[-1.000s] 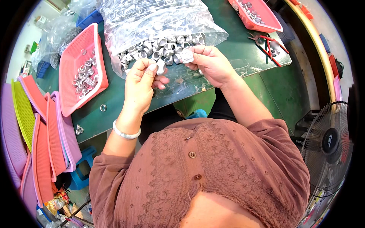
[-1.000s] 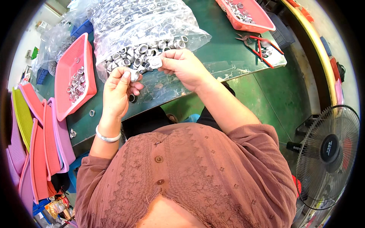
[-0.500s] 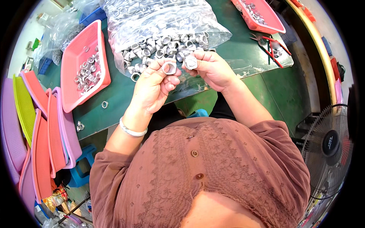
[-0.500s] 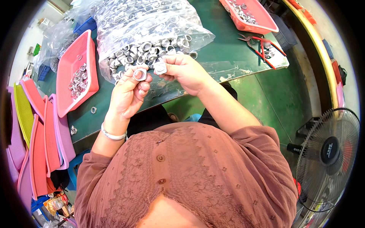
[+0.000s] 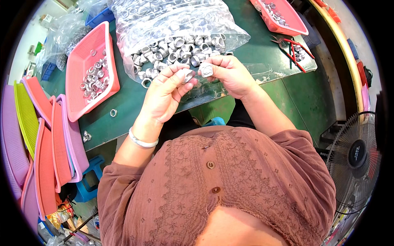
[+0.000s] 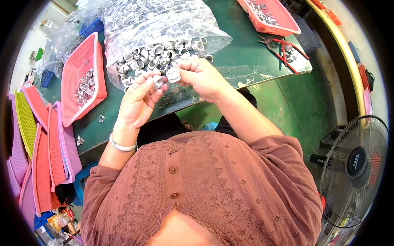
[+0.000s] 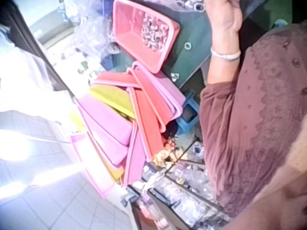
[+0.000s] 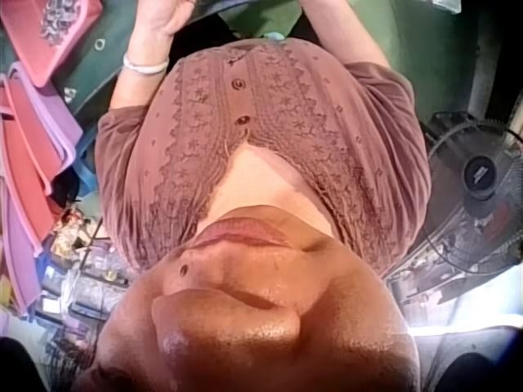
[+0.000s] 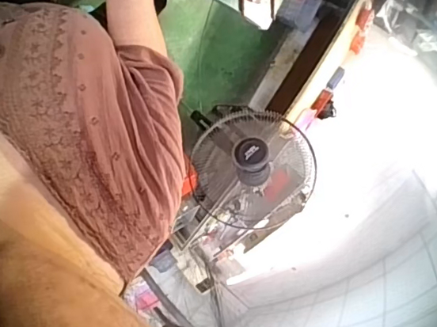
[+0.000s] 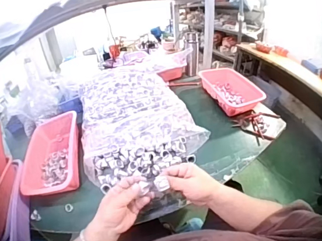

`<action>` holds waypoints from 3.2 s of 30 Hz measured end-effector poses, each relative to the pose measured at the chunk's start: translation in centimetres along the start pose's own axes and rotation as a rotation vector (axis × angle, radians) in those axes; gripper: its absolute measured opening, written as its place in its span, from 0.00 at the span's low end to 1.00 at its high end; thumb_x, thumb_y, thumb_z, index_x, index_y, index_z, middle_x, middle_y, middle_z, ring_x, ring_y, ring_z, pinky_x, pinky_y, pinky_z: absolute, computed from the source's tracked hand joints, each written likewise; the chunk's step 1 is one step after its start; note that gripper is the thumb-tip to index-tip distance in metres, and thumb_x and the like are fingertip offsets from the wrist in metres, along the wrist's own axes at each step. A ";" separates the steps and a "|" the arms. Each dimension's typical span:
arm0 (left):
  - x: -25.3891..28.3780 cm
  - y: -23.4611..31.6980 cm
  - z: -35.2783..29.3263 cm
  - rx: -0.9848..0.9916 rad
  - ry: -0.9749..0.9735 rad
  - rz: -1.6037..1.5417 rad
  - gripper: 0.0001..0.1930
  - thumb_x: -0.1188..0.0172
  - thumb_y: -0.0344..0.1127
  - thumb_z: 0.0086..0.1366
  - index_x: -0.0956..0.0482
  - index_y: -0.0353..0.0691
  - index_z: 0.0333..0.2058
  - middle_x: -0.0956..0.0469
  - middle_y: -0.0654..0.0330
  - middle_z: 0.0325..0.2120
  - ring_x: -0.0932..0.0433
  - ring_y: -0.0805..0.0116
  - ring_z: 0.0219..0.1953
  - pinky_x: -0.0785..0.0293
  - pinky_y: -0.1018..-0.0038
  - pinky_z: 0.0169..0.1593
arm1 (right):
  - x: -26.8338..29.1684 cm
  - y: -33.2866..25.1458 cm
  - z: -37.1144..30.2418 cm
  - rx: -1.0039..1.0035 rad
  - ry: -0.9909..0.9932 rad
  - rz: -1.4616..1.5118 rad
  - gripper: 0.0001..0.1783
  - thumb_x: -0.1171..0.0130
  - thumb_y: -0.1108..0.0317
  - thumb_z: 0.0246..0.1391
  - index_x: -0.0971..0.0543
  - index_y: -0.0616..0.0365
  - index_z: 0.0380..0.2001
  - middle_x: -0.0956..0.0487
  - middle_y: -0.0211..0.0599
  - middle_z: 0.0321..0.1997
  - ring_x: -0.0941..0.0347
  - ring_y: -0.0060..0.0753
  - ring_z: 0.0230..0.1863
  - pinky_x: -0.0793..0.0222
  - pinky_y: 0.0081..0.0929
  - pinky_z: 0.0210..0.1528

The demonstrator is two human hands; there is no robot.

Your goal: The person repeatedly picks small silver metal components from a plastic bag and pink trays, then joins pairs by hand and places the assembled units on the table. The hands handle the parts one at a time, turning them over and aligning them before setting them down.

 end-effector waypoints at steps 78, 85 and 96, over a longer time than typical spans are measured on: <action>0.2 0.5 1.1 0.025 -0.271 -0.296 0.21 0.57 0.39 0.66 0.40 0.35 0.54 0.28 0.56 0.31 0.30 0.67 0.33 0.32 0.72 0.40 | -0.9 -0.5 -0.2 -0.004 0.106 -0.045 0.07 0.44 0.67 0.52 0.22 0.59 0.32 0.24 0.23 0.28 0.34 0.13 0.26 0.38 0.13 0.31; 0.5 0.1 1.2 0.030 -0.270 -0.287 0.19 0.64 0.45 0.68 0.34 0.36 0.45 0.35 0.61 0.22 0.38 0.71 0.25 0.40 0.76 0.30 | -1.3 -0.3 -0.3 -0.001 0.094 -0.056 0.08 0.45 0.67 0.52 0.22 0.59 0.32 0.24 0.24 0.28 0.34 0.13 0.27 0.38 0.14 0.32; 0.7 -0.1 0.7 0.081 -0.098 -0.055 0.20 0.65 0.48 0.68 0.30 0.37 0.37 0.36 0.65 0.15 0.40 0.75 0.18 0.43 0.79 0.25 | -1.8 0.2 -0.1 -0.019 0.065 -0.069 0.08 0.45 0.66 0.53 0.23 0.59 0.32 0.25 0.22 0.27 0.35 0.13 0.26 0.39 0.13 0.32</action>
Point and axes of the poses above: each hand's wrist, its own z-axis towards the middle knuckle, its own x-axis out of the back of the hand, y = z × x, the point moved 6 cm from there along z, towards the middle knuckle
